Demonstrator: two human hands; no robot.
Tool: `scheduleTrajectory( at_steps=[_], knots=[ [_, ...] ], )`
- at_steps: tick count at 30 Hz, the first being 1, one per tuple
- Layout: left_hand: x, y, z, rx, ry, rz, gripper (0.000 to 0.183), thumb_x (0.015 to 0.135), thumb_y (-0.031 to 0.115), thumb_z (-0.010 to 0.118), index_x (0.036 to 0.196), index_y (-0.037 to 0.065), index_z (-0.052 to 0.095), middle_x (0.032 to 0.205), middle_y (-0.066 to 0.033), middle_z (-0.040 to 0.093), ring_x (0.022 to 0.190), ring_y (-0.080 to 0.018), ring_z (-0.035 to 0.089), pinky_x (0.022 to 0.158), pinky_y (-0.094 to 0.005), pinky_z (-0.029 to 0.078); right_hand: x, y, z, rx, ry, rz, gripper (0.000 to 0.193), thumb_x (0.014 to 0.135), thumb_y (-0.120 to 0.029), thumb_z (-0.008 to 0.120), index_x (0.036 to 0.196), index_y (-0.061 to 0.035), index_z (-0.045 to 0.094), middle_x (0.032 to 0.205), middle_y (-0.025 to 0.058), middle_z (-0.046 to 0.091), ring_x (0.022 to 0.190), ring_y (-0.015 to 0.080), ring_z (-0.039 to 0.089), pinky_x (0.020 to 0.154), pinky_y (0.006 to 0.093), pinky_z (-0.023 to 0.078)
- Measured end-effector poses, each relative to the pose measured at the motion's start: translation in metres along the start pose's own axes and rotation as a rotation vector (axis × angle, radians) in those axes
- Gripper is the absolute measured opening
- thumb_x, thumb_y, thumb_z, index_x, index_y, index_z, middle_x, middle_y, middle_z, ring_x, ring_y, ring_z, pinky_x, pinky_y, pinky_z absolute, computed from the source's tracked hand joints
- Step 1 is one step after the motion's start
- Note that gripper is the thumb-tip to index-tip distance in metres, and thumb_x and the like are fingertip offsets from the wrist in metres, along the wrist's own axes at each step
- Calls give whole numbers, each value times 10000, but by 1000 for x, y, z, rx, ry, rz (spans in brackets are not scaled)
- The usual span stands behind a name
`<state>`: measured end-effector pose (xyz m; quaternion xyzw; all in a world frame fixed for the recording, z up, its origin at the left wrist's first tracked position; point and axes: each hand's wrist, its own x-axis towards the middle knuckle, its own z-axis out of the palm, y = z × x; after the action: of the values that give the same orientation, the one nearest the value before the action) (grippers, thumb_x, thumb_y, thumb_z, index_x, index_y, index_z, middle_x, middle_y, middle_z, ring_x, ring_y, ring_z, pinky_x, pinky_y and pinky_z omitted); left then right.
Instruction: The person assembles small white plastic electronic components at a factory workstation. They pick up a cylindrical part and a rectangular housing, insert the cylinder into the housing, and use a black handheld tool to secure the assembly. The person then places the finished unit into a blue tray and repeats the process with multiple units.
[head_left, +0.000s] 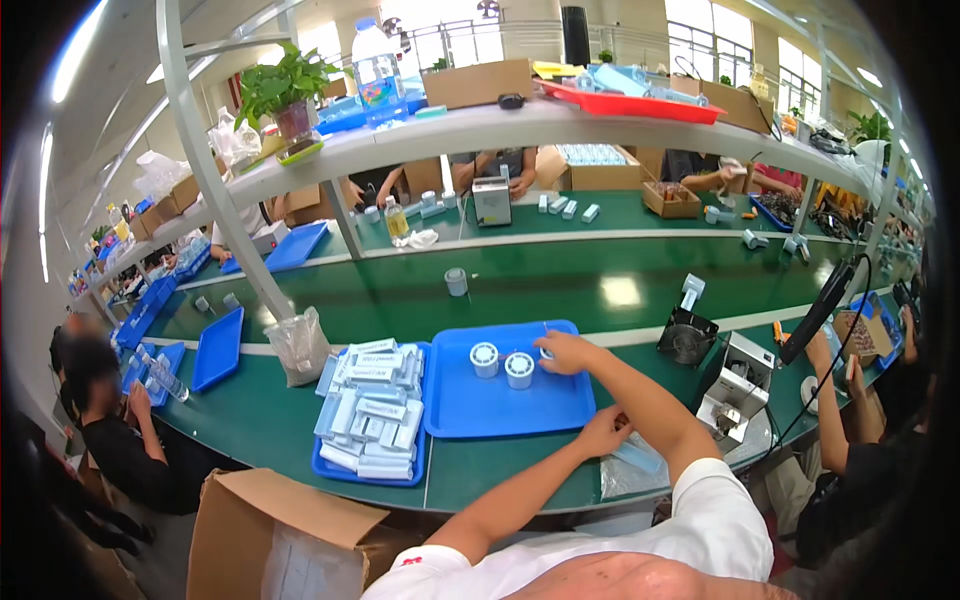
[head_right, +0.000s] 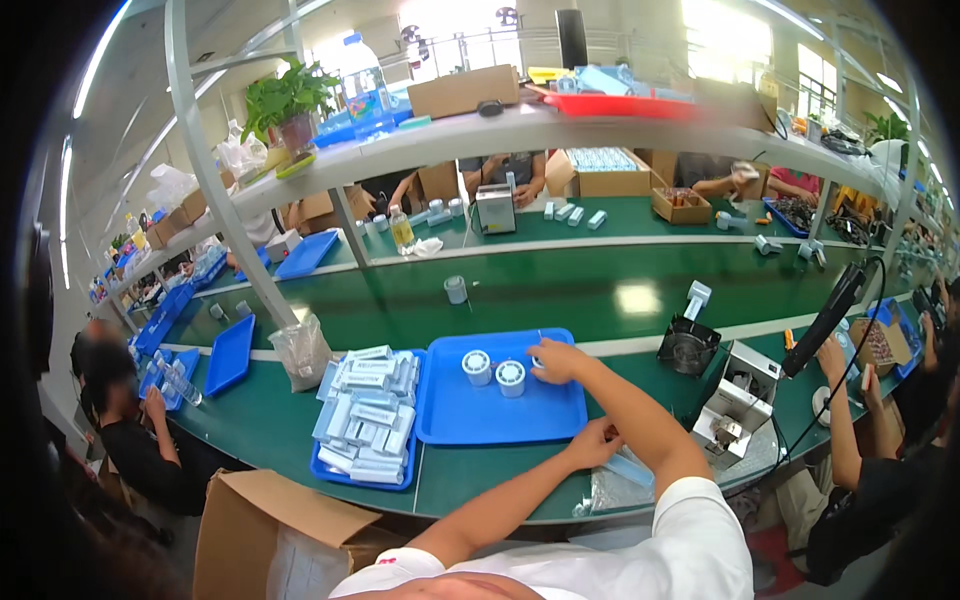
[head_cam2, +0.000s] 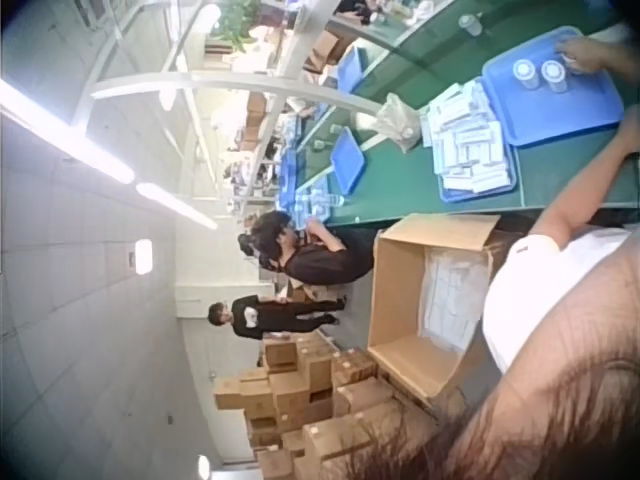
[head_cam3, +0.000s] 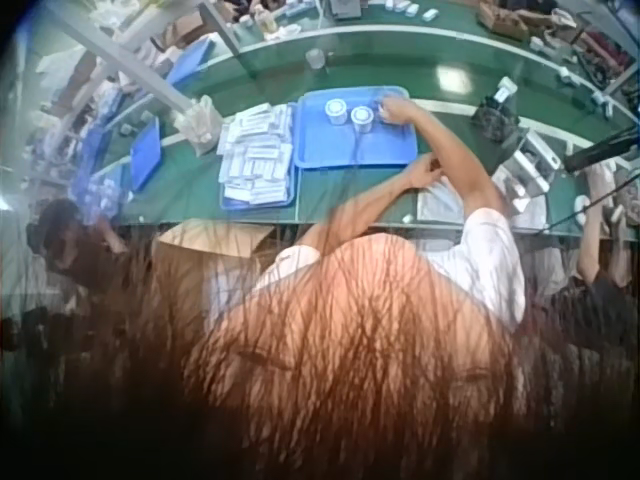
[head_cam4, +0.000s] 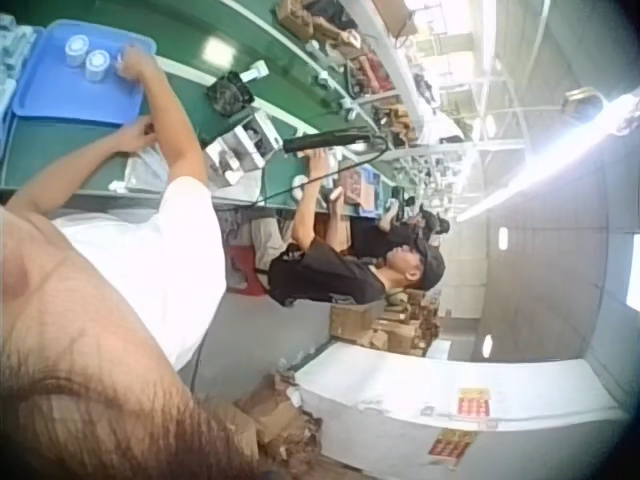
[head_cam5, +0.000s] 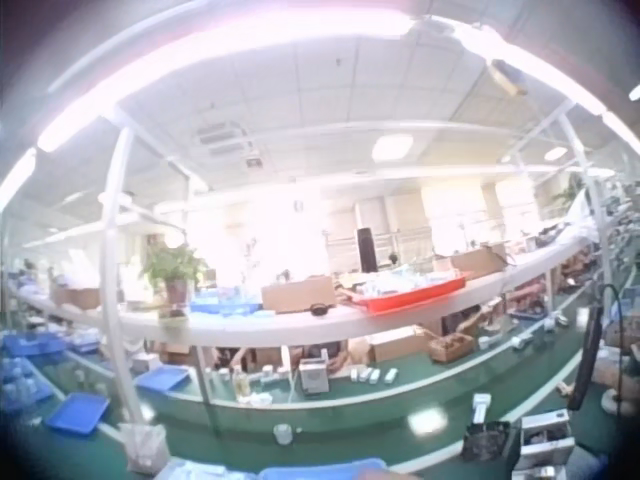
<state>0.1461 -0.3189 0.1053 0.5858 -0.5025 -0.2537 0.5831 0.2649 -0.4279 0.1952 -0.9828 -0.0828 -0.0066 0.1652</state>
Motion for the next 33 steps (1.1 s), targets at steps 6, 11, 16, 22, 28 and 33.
scheduleTrajectory(
  at_steps=[6, 11, 16, 22, 28, 33],
  knots=[
    [0, 30, 11, 23, 27, -21, 349, 960, 170, 655, 1274, 29, 602, 876, -62, 666, 733, -128, 574, 670, -320, 502, -32, 12, -12, 60, 247, -85, 560, 830, -347, 801, 1283, -67, 629, 1315, 194, 626, 1240, 387, 575, 1079, 453, 451],
    [-24, 40, -3, -160, 60, -162, 313, 973, 97, 665, 1270, 19, 604, 1087, -59, 691, 962, -131, 666, 837, -297, 538, -111, -59, -53, 521, 636, -237, 620, 790, -106, 814, 1364, -53, 587, 1257, 154, 632, 1166, 310, 625, 1025, 388, 484],
    [-82, 87, -7, -651, 289, -172, 705, 918, 28, 698, 1513, 60, 320, 1406, -127, 502, 1241, -248, 601, 1042, -397, 510, -210, -91, -35, 672, 628, -168, 794, 694, -95, 869, 1420, -63, 551, 1369, 149, 572, 1261, 306, 582, 1071, 398, 472],
    [-124, 76, 2, -843, 181, -46, 808, 926, 181, 714, 1575, 80, 243, 1454, -152, 487, 1278, -343, 583, 1059, -473, 506, -247, -105, -1, 631, 507, -282, 896, 693, -119, 895, 1480, -49, 473, 1477, 179, 487, 1369, 330, 496, 1121, 438, 431],
    [-145, 87, 4, -656, 474, -228, 621, 902, 76, 745, 1402, 62, 377, 1290, -174, 560, 1207, -360, 641, 972, -423, 571, -295, -102, 9, 440, 422, -98, 836, 692, -166, 890, 1441, -68, 531, 1446, 145, 546, 1339, 336, 524, 1116, 426, 419],
    [-151, 82, 5, 41, 621, -68, 732, 763, 59, 893, 1340, 62, 444, 1235, -136, 582, 1074, -216, 656, 918, -331, 561, -328, -66, 49, 155, 571, 259, 524, 767, -133, 830, 1254, -42, 659, 1244, 165, 640, 1167, 370, 589, 1000, 442, 474]
  ],
)
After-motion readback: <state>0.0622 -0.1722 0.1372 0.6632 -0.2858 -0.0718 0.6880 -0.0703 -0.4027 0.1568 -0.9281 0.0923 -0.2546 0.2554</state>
